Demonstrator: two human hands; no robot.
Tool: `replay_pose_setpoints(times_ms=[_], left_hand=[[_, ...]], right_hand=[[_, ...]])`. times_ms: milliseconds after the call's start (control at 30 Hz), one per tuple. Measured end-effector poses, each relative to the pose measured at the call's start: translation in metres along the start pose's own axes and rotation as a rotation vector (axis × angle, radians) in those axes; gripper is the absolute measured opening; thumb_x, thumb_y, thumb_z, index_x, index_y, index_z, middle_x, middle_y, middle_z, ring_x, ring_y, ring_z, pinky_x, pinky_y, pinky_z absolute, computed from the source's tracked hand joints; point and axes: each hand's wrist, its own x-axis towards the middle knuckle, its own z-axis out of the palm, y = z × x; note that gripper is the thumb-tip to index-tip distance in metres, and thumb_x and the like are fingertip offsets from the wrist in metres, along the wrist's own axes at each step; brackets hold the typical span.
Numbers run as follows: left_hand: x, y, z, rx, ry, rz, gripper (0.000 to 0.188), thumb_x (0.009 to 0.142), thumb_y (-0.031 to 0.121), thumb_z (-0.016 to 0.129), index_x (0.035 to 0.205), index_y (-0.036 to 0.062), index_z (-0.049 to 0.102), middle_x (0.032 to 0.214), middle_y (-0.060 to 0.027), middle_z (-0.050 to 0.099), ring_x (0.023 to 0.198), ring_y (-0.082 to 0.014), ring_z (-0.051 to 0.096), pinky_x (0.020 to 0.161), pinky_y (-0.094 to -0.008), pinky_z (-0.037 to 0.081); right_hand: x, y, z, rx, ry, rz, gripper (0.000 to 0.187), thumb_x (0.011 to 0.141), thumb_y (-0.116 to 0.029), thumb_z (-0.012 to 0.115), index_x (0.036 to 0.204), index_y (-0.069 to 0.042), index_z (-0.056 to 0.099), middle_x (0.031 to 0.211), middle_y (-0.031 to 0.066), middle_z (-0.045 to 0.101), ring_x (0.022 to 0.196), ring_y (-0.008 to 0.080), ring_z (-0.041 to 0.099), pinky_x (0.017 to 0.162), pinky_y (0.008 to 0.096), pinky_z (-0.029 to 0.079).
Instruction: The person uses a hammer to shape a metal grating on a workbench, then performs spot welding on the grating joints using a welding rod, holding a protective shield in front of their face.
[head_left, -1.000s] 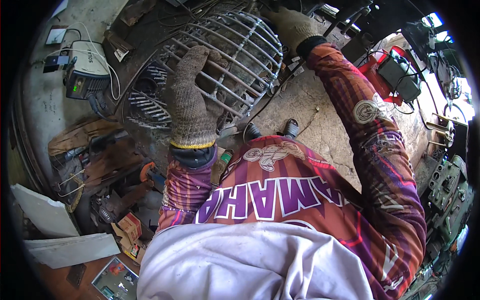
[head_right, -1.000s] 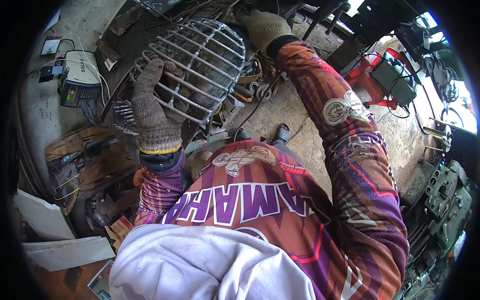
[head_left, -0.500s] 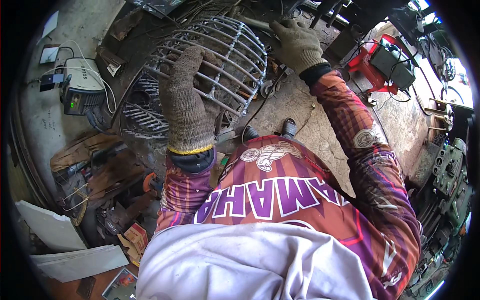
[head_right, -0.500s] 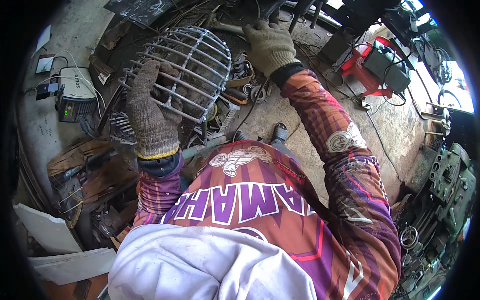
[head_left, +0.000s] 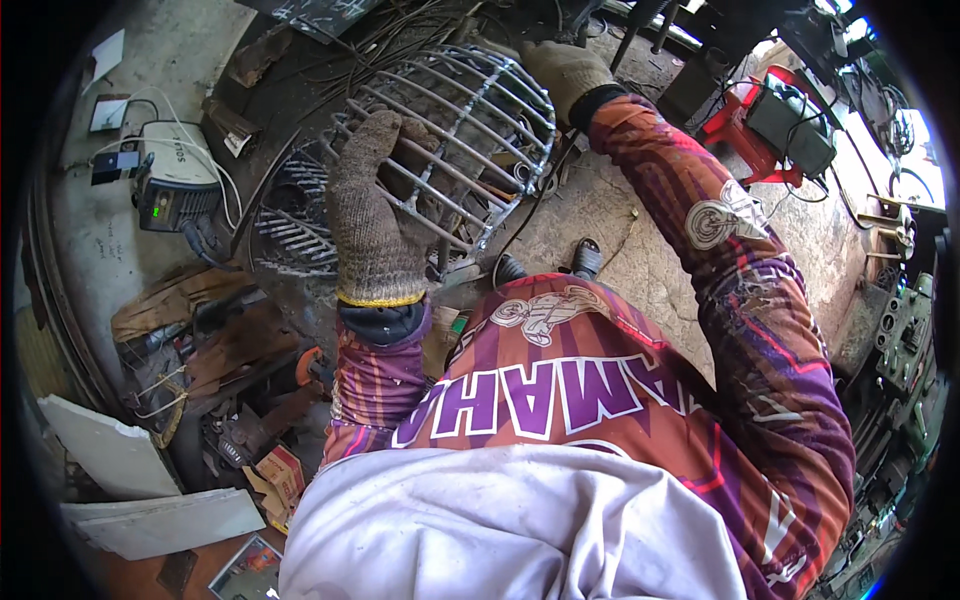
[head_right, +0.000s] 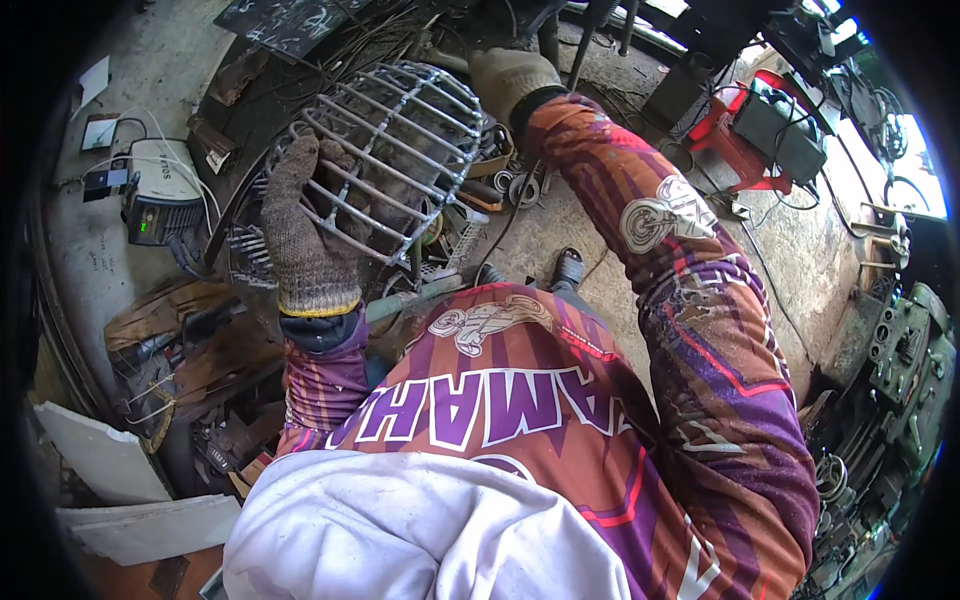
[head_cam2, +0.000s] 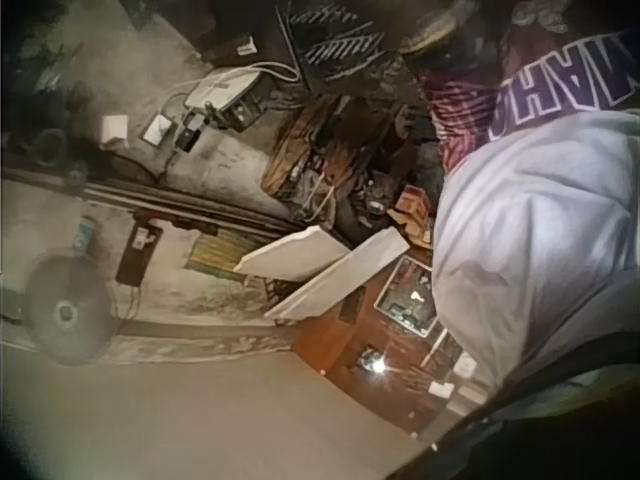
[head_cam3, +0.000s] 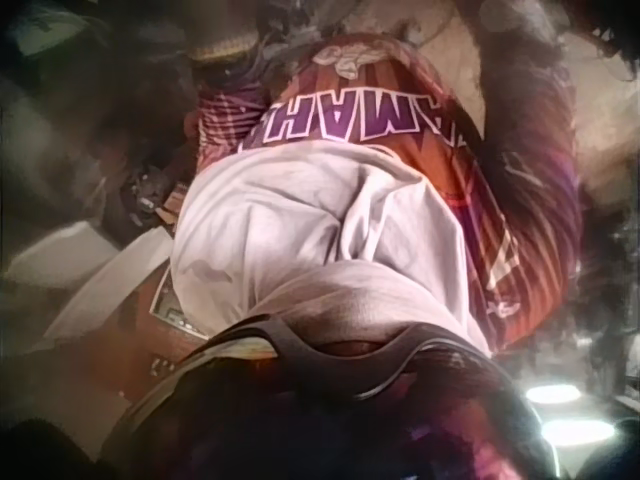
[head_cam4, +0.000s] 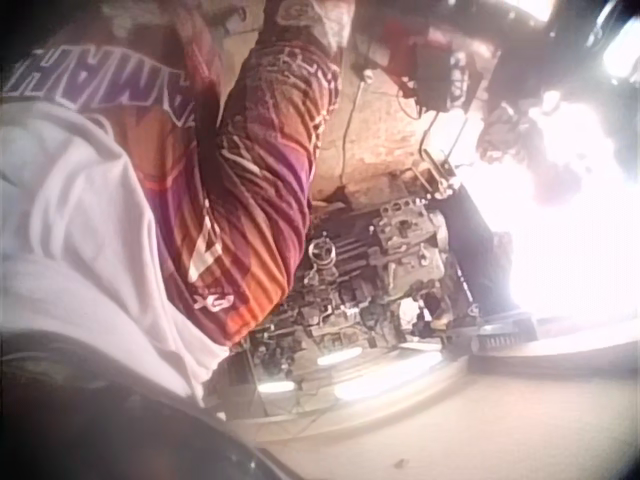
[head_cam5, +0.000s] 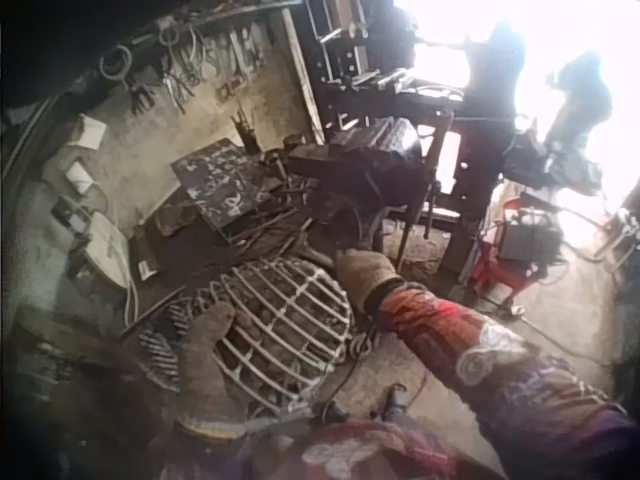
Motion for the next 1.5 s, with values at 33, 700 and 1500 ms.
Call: replay_pose_setpoints(times_ms=[33, 700, 1500], left_hand=[[-0.002, 0.001, -0.004, -0.028, -0.013, -0.002, 0.012, 0.087, 0.019, 0.070, 0.094, 0.0093, 0.068, 0.085, -0.0058, 0.070, 0.073, -0.0191, 0.069, 0.060, -0.0337, 0.060], [0.010, 0.002, -0.016, -0.171, -0.059, 0.059, 0.007, 0.091, 0.011, 0.065, 0.095, 0.0064, 0.068, 0.086, -0.0069, 0.071, 0.077, -0.0184, 0.070, 0.066, -0.0355, 0.063], [0.003, 0.018, 0.003, -0.100, 0.121, 0.109, 0.009, 0.090, 0.015, 0.065, 0.093, 0.0073, 0.065, 0.080, -0.0062, 0.069, 0.069, -0.0180, 0.069, 0.062, -0.0326, 0.062]], right_hand=[[0.002, 0.002, 0.002, 0.070, 0.003, -0.029, 0.028, 0.092, -0.015, 0.052, 0.118, -0.007, 0.059, 0.105, 0.0204, 0.069, 0.098, 0.0369, 0.068, 0.079, 0.0470, 0.056], [-0.212, -0.040, -0.027, 1.163, 0.290, -0.235, 0.045, 0.089, -0.027, 0.066, 0.121, 0.004, 0.057, 0.089, 0.0184, 0.069, 0.076, 0.0244, 0.070, 0.063, 0.0348, 0.055], [-0.214, -0.027, -0.038, 1.170, 0.183, -0.150, 0.033, 0.091, -0.028, 0.058, 0.107, 0.001, 0.062, 0.080, 0.0115, 0.064, 0.069, 0.0275, 0.066, 0.064, 0.0367, 0.052]])
